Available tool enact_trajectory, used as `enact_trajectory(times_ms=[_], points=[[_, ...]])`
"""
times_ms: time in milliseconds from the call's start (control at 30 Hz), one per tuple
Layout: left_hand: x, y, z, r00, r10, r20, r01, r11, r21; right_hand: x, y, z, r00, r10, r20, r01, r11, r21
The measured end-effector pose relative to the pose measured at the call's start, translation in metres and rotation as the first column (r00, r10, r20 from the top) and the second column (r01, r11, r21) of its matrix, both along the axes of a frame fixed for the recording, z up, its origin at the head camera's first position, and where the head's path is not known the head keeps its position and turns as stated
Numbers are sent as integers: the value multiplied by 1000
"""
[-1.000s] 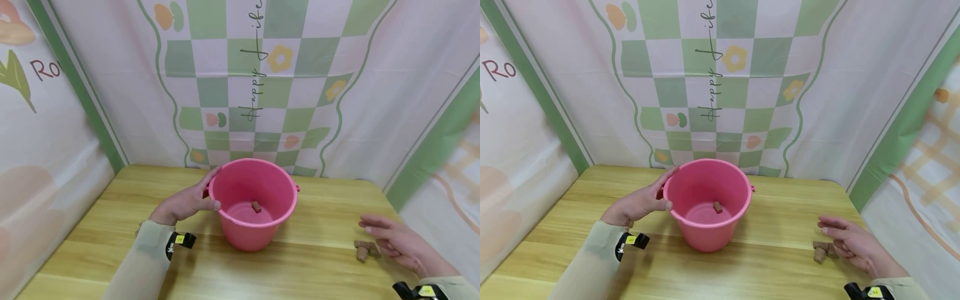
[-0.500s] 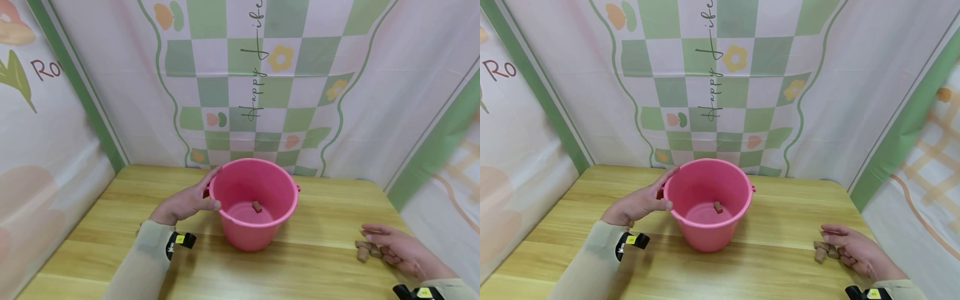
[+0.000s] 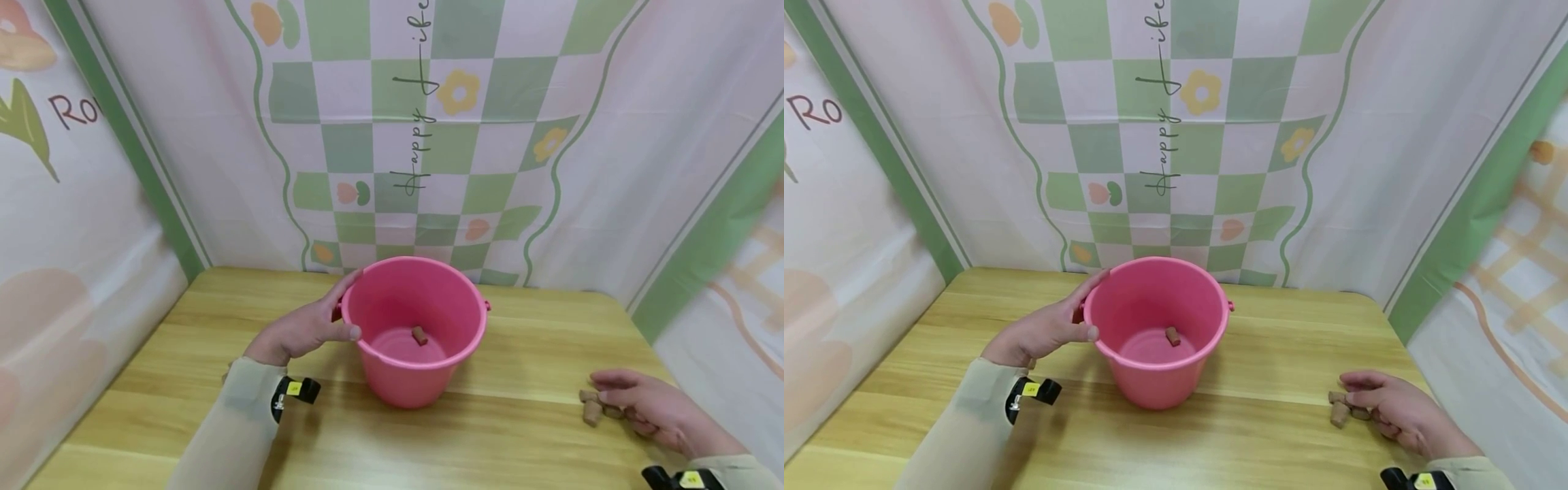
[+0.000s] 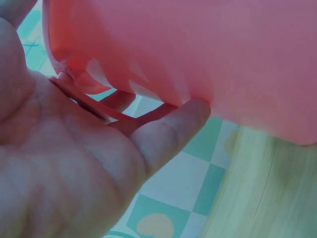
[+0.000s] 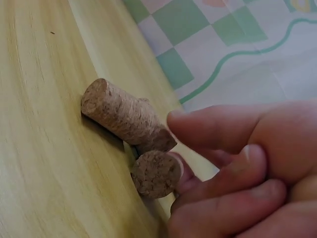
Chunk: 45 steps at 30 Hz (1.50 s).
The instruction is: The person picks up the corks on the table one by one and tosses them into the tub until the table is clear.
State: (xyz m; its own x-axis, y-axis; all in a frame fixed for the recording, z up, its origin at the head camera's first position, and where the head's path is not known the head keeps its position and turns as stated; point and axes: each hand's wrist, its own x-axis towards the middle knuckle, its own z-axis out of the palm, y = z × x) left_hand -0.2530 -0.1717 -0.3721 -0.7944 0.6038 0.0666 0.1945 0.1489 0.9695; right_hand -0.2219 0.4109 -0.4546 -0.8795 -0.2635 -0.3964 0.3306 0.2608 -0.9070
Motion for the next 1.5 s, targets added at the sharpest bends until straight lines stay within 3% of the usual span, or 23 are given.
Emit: enact_trajectory(times_ms=[133, 367, 667, 867, 1067, 1367, 1500], points=[[0, 0, 1, 1000, 3, -6, -3, 1000, -5, 2, -5, 3, 999, 10, -33, -7, 995, 96], [0, 0, 2, 1000, 0, -6, 0, 1000, -8, 5, -10, 4, 998, 17, -58, -8, 988, 157], [0, 1, 1, 1000, -9, 3, 9, 1000, 0, 5, -5, 2, 998, -8, -65, 20, 982, 190], [1, 1, 1, 1000, 6, 13, -6, 1000, -10, 6, 1, 5, 996, 19, -85, -1, 977, 213], [1, 0, 1, 1000, 7, 12, -7, 1000, -3, 6, -1, 3, 998, 14, -59, 1, 970, 242], [1, 0, 0, 1000, -1, 6, 1, 1000, 8, 6, -6, 0, 992, -49, -112, 83, 943, 322], [1, 0, 1, 1000, -2, 4, 2, 1000, 7, 5, -3, 0, 994, -14, -106, 46, 951, 304]])
